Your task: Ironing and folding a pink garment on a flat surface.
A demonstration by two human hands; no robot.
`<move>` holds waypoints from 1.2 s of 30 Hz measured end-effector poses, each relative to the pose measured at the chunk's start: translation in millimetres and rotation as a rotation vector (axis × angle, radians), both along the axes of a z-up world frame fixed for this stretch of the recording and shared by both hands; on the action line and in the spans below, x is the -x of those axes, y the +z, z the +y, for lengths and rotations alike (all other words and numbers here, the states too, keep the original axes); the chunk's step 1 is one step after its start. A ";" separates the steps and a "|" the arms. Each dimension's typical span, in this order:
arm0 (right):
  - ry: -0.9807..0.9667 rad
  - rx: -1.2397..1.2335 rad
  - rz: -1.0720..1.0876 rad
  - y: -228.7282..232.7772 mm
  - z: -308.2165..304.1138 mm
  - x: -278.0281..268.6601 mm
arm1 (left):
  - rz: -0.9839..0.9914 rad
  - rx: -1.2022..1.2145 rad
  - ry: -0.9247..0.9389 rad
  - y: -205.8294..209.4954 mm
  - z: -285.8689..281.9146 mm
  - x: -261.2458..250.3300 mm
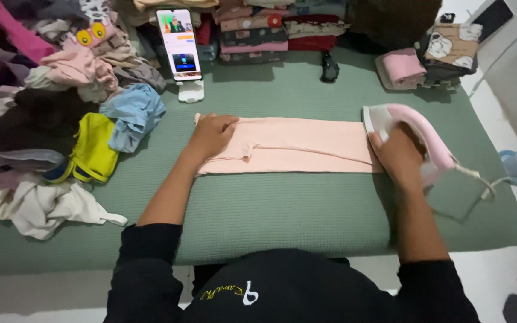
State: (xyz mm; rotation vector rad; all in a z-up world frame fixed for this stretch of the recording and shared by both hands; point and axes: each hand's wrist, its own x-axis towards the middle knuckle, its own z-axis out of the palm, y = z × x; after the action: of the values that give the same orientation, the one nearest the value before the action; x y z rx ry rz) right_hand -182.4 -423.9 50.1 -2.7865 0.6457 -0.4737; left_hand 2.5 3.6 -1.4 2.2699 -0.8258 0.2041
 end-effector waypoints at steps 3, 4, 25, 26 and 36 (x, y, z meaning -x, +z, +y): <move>-0.034 -0.023 0.054 8.5 12.4 23.3 | -0.016 0.019 -0.020 5.1 1.8 2.0; -0.029 -0.021 0.058 7.2 11.7 24.6 | -0.012 0.020 -0.015 3.6 1.8 1.1; -0.077 0.008 0.133 17.7 14.6 6.2 | 0.263 -0.371 0.201 165.5 17.2 25.6; -0.086 0.008 0.124 12.6 11.7 4.4 | -0.155 -0.257 0.352 146.5 21.1 10.7; -0.046 0.034 0.016 9.4 6.3 2.2 | 0.103 -0.539 -0.054 7.4 -16.2 32.2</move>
State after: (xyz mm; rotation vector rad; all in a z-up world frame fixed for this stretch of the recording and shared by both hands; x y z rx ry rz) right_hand -184.5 -417.6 59.6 -2.8156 0.7125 -0.4764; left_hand -29.8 -12.5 5.9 2.7211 -0.9722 -0.1842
